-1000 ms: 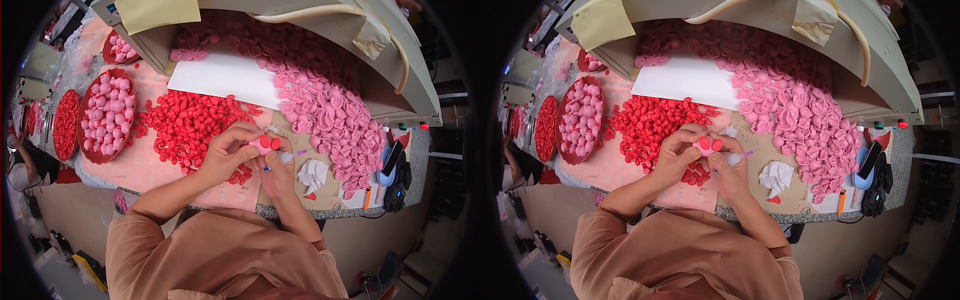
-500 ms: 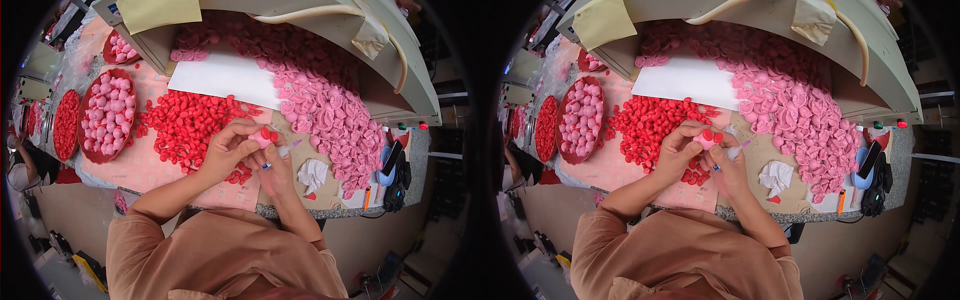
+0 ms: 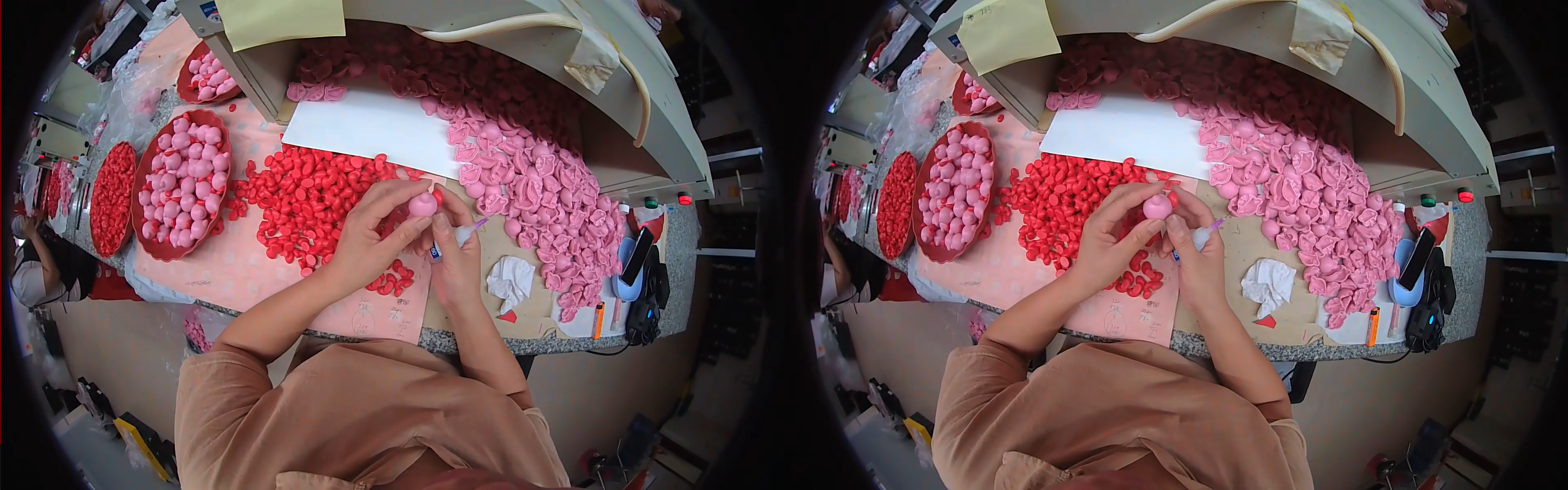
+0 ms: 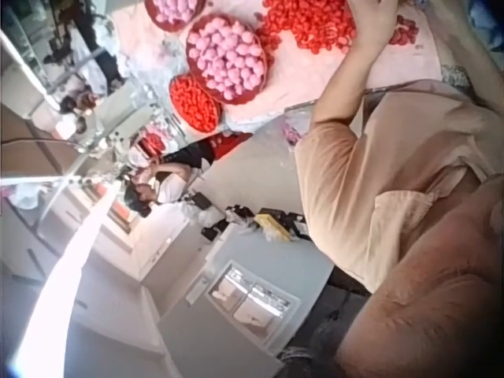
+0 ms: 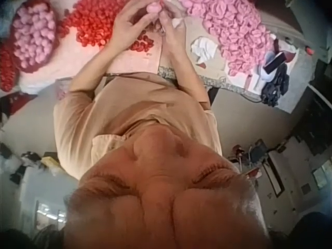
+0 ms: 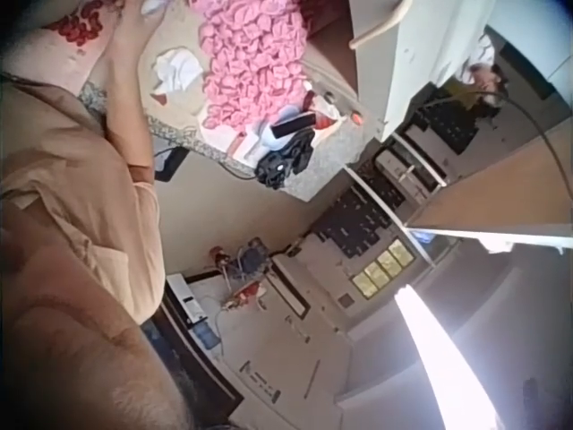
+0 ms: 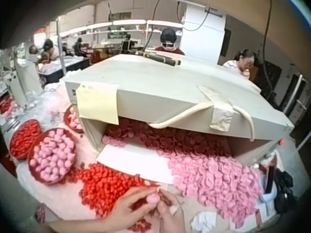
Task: Assembling small toy components by fitting pink petal-shaped parts onto red bases.
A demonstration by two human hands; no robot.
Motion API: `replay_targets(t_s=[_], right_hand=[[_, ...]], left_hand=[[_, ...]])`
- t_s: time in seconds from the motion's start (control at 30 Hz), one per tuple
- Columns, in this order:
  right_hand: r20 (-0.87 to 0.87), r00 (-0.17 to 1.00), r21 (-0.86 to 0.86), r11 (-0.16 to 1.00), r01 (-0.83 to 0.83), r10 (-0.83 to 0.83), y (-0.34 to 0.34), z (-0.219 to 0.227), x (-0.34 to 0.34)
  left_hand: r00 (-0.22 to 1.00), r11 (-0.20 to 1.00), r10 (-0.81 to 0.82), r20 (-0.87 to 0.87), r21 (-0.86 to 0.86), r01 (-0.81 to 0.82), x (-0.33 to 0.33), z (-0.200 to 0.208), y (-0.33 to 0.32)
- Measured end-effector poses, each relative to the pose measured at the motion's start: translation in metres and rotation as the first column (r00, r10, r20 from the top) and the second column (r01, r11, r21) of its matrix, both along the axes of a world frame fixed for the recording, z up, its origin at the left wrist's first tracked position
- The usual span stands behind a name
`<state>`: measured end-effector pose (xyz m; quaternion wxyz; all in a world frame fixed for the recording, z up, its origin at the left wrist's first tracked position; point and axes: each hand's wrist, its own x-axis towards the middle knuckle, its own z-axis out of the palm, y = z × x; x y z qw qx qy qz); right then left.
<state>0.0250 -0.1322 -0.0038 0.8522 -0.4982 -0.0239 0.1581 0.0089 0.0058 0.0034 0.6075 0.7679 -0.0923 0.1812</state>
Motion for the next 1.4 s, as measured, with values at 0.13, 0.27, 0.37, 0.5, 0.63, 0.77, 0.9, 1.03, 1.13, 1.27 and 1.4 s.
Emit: replay_targets(t_s=[0.13,0.27,0.37,0.5,0.63,0.77,0.9,1.03,1.13,1.27,1.4], right_hand=[[-0.019,1.000,-0.013,1.000,0.004,-0.004,-0.002,0.001,0.001],[-0.010,0.999,0.010,0.999,0.032,-0.031,-0.001,0.002,0.000],[0.096,0.993,-0.027,0.997,0.072,-0.069,-0.003,0.001,0.001],[0.133,0.984,-0.111,0.985,0.129,-0.114,-0.004,0.005,0.000],[0.100,0.992,-0.172,0.980,0.096,-0.080,-0.004,0.006,-0.002],[0.196,0.975,-0.265,0.952,0.156,-0.106,-0.003,0.009,-0.003],[0.304,0.946,-0.325,0.920,0.219,-0.117,-0.005,0.002,-0.002],[0.450,0.887,-0.371,0.881,0.294,-0.107,-0.005,0.002,-0.001],[0.505,0.857,-0.384,0.862,0.331,-0.104,-0.006,0.002,0.000],[0.561,0.825,-0.405,0.844,0.351,-0.074,-0.005,0.003,-0.001],[0.563,0.824,-0.420,0.836,0.352,-0.064,-0.006,0.002,-0.001]], left_hand=[[0.966,0.881,-0.166,-0.200,-0.470,0.054,-0.005,0.006,-0.006],[0.962,0.885,-0.200,-0.185,-0.455,0.096,-0.003,-0.005,-0.004],[0.977,0.923,-0.161,-0.142,-0.371,0.098,0.000,-0.010,-0.003],[0.957,0.916,-0.209,-0.202,-0.384,0.119,0.000,-0.006,-0.002],[0.980,0.966,-0.166,-0.109,-0.217,0.139,0.000,-0.004,0.000],[0.961,0.906,-0.212,-0.177,-0.405,0.125,-0.001,0.000,-0.006],[0.922,0.867,-0.291,-0.254,-0.478,0.142,0.000,-0.001,-0.002],[0.914,0.875,-0.291,-0.282,-0.466,0.134,-0.001,0.002,-0.002],[0.913,0.873,-0.290,-0.288,-0.469,0.129,-0.001,0.002,-0.002],[0.894,0.817,-0.345,-0.286,-0.560,0.137,0.000,0.000,-0.001],[0.889,0.809,-0.353,-0.293,-0.573,0.132,0.000,-0.001,-0.001]])
